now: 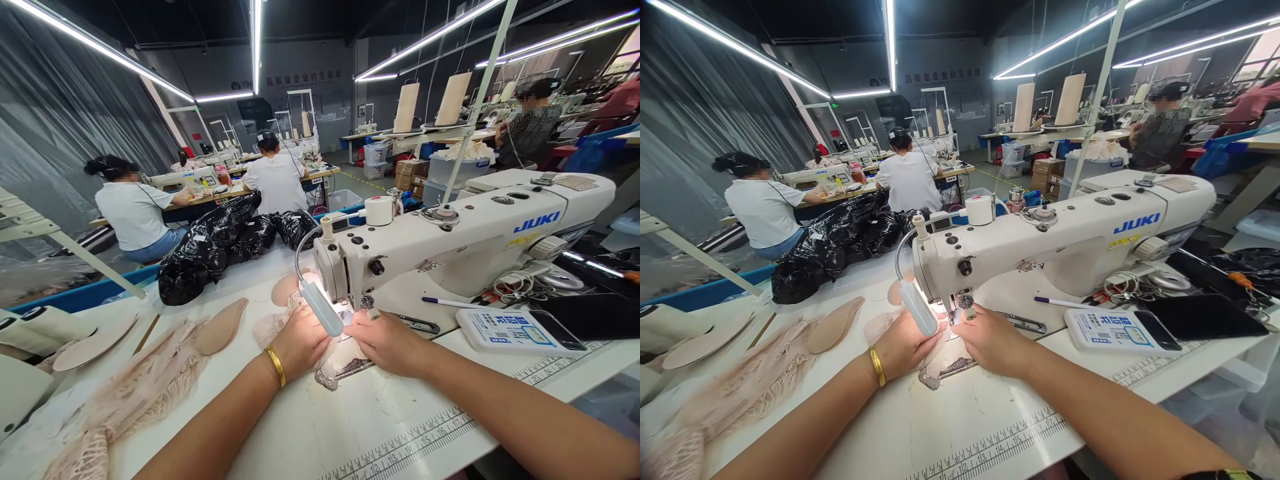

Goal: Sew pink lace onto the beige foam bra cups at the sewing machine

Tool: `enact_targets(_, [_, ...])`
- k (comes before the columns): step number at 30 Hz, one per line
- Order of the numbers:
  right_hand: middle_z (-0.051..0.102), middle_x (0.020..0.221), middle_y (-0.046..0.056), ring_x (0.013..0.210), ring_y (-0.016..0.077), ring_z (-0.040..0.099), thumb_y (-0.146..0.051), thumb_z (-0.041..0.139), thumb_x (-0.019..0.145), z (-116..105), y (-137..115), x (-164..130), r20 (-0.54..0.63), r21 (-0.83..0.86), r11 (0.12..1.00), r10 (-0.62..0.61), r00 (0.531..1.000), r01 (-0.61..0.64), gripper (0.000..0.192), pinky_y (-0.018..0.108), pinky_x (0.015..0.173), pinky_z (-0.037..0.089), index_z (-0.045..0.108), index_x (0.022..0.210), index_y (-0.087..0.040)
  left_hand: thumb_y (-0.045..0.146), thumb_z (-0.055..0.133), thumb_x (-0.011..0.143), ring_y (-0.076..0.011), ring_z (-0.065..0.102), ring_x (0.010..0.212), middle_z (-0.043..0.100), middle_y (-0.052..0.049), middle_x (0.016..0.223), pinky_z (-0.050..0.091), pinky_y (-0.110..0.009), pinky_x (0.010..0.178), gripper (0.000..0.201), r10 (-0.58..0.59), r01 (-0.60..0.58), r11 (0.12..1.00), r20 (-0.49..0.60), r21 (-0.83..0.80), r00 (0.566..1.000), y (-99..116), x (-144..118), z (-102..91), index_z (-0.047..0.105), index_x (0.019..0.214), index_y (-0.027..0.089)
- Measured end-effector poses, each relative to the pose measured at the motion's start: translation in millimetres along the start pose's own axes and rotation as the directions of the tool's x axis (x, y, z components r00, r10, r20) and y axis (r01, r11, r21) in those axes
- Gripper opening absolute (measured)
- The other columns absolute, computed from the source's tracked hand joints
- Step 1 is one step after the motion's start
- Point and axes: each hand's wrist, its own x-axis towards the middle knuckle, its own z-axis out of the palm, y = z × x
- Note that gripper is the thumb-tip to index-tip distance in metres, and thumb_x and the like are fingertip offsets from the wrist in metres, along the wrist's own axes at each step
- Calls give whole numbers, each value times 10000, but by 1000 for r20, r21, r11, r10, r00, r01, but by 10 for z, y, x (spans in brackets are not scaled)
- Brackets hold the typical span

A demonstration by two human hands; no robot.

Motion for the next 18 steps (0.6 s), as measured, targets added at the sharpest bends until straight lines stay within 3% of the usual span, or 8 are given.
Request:
enact_targets(7, [529, 786, 32, 744, 195, 437, -51, 461, 898, 12, 48, -21, 11, 110, 994, -13, 1000, 11, 259, 303, 608, 287, 666, 930, -205, 135, 514, 935, -256, 614, 841, 690, -79, 890, 483, -403, 790, 181, -135, 135, 991, -19, 10, 991, 47, 33, -8, 668, 861, 194])
enact_targets(10, [578, 814, 41, 786, 210, 494, -145, 443, 974, -28, -65, -19, 4, 294, 954, 61, 998, -59, 218, 333, 688, 354, 648, 952, -214, 66, 436, 922, -236, 605, 761, 670, -74, 827, 494, -371, 726, 248, -215, 213, 977, -78, -28, 973, 82, -63, -62, 648, 883, 188])
enact_targets(12, [628, 889, 36, 820, 208, 551, -272, 488, 1021, -60, -219, 5, 98, 571, 789, 211, 973, -229, 118, 345, 737, 409, 597, 1016, -229, 79, 433, 945, -226, 627, 769, 689, -61, 844, 509, -360, 736, 261, -242, 236, 970, -113, -59, 964, 231, -196, -161, 662, 986, 196])
enact_targets(14, [665, 923, 21, 819, 197, 599, -377, 577, 1004, -77, -410, 44, 280, 799, 445, 319, 905, -404, 173, 336, 741, 445, 511, 1091, -242, 145, 508, 975, -234, 676, 929, 738, -70, 1005, 530, -379, 861, 247, -270, 247, 953, -122, -174, 955, 524, -379, -266, 674, 1138, 229])
enact_targets(15, [672, 896, 6, 793, 187, 609, -391, 629, 974, -77, -510, 65, 351, 848, 275, 349, 869, -453, 252, 323, 725, 447, 473, 1108, -245, 205, 573, 983, -260, 674, 1060, 742, -86, 1126, 516, -411, 954, 227, -308, 256, 912, -121, -320, 944, 714, -481, -302, 689, 1172, 253])
enact_targets(16, [670, 852, -14, 764, 178, 610, -382, 677, 938, -72, -609, 80, 389, 872, 147, 373, 842, -468, 317, 310, 710, 442, 451, 1113, -245, 299, 673, 959, -300, 639, 1197, 714, -112, 1263, 483, -451, 1049, 297, -383, 308, 801, -43, -513, 923, 917, -582, -318, 681, 1253, 262])
enact_targets(17, [656, 807, -33, 744, 170, 604, -362, 717, 901, -65, -706, 87, 393, 888, 68, 399, 828, -455, 362, 300, 700, 432, 449, 1113, -243, 379, 742, 925, -301, 658, 1174, 726, -116, 1243, 496, -439, 1038, 328, -467, 362, 605, 52, -709, 883, 1119, -675, -312, 700, 1229, 262])
enact_targets(18, [634, 777, -47, 736, 163, 596, -344, 748, 873, -57, -802, 80, 375, 905, 21, 428, 822, -424, 391, 292, 693, 423, 464, 1120, -240, 456, 745, 924, -282, 706, 1061, 756, -119, 1142, 541, -404, 945, 315, -498, 425, 301, 240, -854, 833, 1303, -753, -287, 725, 1158, 246])
